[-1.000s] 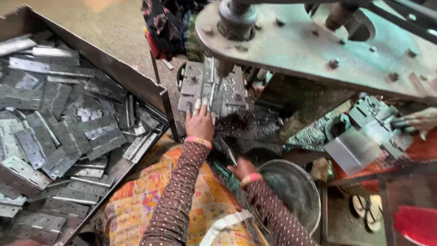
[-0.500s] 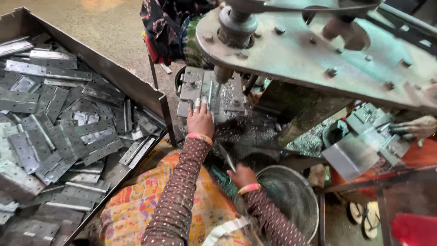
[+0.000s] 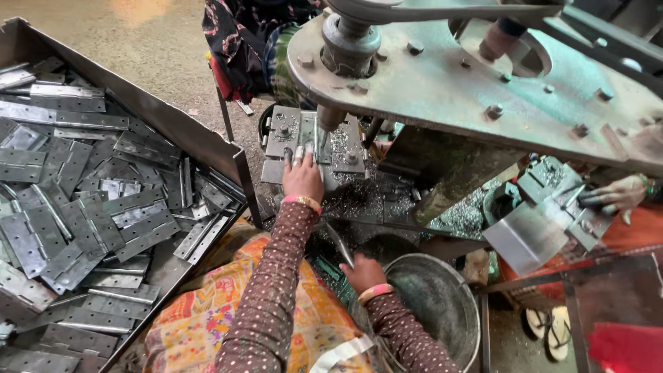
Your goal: The person operates a manual press machine to process metal hinges. They pick up a hinge from a bin, place it into the machine's die, and pull a lever to activate the press. The processed hinge is then removed and placed into a pile.
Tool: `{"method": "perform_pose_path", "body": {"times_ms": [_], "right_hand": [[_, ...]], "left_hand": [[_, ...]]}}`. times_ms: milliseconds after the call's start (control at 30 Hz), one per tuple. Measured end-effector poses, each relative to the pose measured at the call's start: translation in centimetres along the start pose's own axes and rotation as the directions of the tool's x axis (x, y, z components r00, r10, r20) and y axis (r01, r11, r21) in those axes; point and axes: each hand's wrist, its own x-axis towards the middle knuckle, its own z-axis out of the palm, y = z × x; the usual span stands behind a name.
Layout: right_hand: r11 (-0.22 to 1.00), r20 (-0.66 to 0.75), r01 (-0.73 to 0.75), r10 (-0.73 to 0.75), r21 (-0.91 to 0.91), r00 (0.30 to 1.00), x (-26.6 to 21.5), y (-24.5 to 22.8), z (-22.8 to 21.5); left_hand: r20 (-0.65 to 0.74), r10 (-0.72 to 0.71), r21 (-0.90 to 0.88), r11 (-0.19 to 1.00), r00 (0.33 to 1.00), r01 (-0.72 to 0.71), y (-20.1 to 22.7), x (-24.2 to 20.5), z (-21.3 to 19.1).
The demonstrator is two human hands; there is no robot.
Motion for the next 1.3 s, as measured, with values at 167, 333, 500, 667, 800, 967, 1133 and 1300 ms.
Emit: {"method": "perform_pose_path", "body": {"times_ms": [167, 333, 500, 667, 800, 967, 1133, 1300], "right_hand": [[1.000, 0.191, -0.018, 0.020, -0.009, 0.981, 2.0, -2.0, -4.3], [0.995, 0.279, 0.003, 0.024, -0.096, 0.960, 3.7, -3.6, -9.0], [0.993, 0.005, 0.010, -0.011, 0.121, 1.000, -0.2, 0.7, 0.0], [0.999, 0.112, 0.013, -0.017, 0.034, 0.994, 2.0, 1.0, -0.2], [0.997, 0.038, -0.073, 0.073, 0.001, 0.997, 2.5, -3.9, -8.8], [0.973, -0.489, 0.168, -0.070, 0.159, 0.869, 1.1, -6.1, -11.8], [0.924, -0.634, 0.267, -0.037, 0.272, 0.773, 0.5, -6.0, -11.6], [0.944, -0.716, 0.308, -0.133, 0.119, 0.686, 1.3, -5.1, -10.7]], "left_hand": [[0.206, -0.021, -0.061, 0.998, 0.978, 0.035, -0.1, -0.2, -0.9], [0.181, 0.000, -0.006, 1.000, 0.983, 0.002, -1.1, 3.3, -1.0], [0.198, -0.003, -0.046, 0.999, 0.980, 0.012, -1.4, 4.2, -0.8], [0.252, 0.008, -0.027, 1.000, 0.968, -0.001, -1.3, 3.1, -1.5], [0.234, 0.041, 0.012, 0.999, 0.971, -0.045, -0.9, 1.1, -4.0], [-0.025, 0.120, 0.133, 0.984, 0.992, -0.116, 2.1, -8.3, -3.1], [-0.533, 0.290, 0.067, 0.951, 0.795, -0.302, 0.4, -10.9, -1.4], [-0.659, 0.212, -0.128, 0.914, 0.721, -0.385, 1.2, -7.0, -0.7]]}}
